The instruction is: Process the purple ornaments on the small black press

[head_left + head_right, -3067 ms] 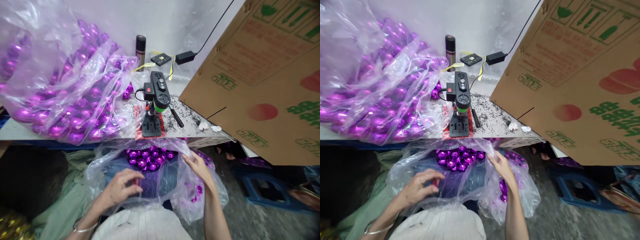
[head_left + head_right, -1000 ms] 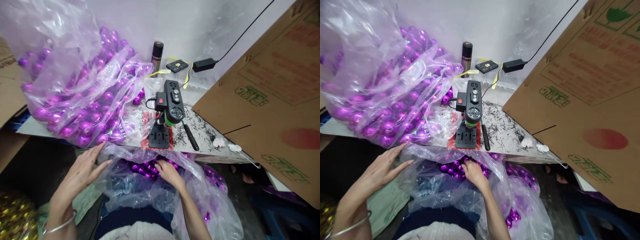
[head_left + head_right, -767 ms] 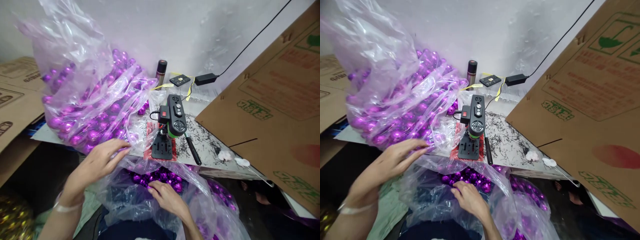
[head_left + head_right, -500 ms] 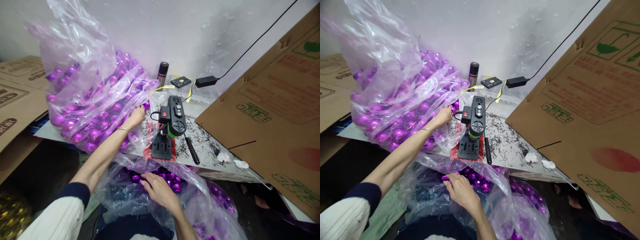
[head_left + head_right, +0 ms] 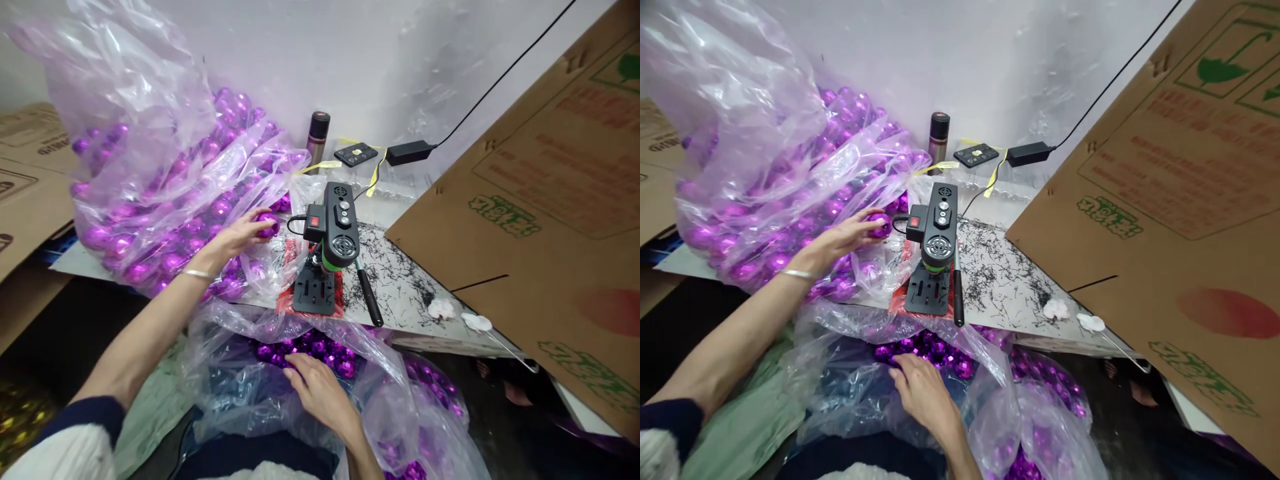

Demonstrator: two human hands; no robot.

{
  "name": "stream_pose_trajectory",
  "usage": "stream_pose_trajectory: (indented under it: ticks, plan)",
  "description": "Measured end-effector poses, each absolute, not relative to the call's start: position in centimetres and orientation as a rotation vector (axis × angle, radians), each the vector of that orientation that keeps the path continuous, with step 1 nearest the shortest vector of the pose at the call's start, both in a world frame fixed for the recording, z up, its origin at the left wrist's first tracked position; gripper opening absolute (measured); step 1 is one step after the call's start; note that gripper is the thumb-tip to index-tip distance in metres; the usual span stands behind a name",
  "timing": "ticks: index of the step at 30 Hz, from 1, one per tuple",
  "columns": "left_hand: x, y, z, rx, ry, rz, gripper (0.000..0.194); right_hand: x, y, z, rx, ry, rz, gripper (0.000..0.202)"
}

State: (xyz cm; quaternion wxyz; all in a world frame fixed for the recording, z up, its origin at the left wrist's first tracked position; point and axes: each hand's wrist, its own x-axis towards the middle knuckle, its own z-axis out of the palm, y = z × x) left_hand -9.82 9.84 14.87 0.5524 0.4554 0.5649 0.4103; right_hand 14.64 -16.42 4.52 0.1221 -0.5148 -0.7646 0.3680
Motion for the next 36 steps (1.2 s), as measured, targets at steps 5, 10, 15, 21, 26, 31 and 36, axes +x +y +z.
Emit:
stream_pose_trajectory:
  ticks: [5,10,15,21,26,31,36]
  plan:
    - [-11.4,-0.8,15.2,0.822,1.153,1.15,0.045,15.9,-15.7,5.4,-1.513,-2.215,1.095,0.042]
    - [-5.6,-6.4,10.7,0.715,1.1,1.136,0.055,16.3,-15.1,6.6,-1.449,-2.181,1.006,0.042]
    - [-0.6,-4.7,6.1,0.686,1.129,1.216,0.073,17.0,-15.8,6.7,-1.496,-2.135,1.03,0.042]
    - [-0.1,-2.3,3.6,1.054,1.371,1.213,0.064,17.3,-17.6,5.6,-1.545,-2.089,1.038,0.04]
    - [-0.1,-2.0,2.7,1.448,1.476,1.157,0.063,17.4,-18.4,5.8,-1.557,-2.079,1.013,0.039]
    - [0.4,-1.6,2.2,1.698,1.451,1.162,0.064,18.5,-18.7,8.2,-1.498,-2.073,0.81,0.036]
    - [1.1,-1.0,1.5,1.748,1.383,1.178,0.066,20.5,-17.1,11.2,-1.235,-1.771,0.343,0.039]
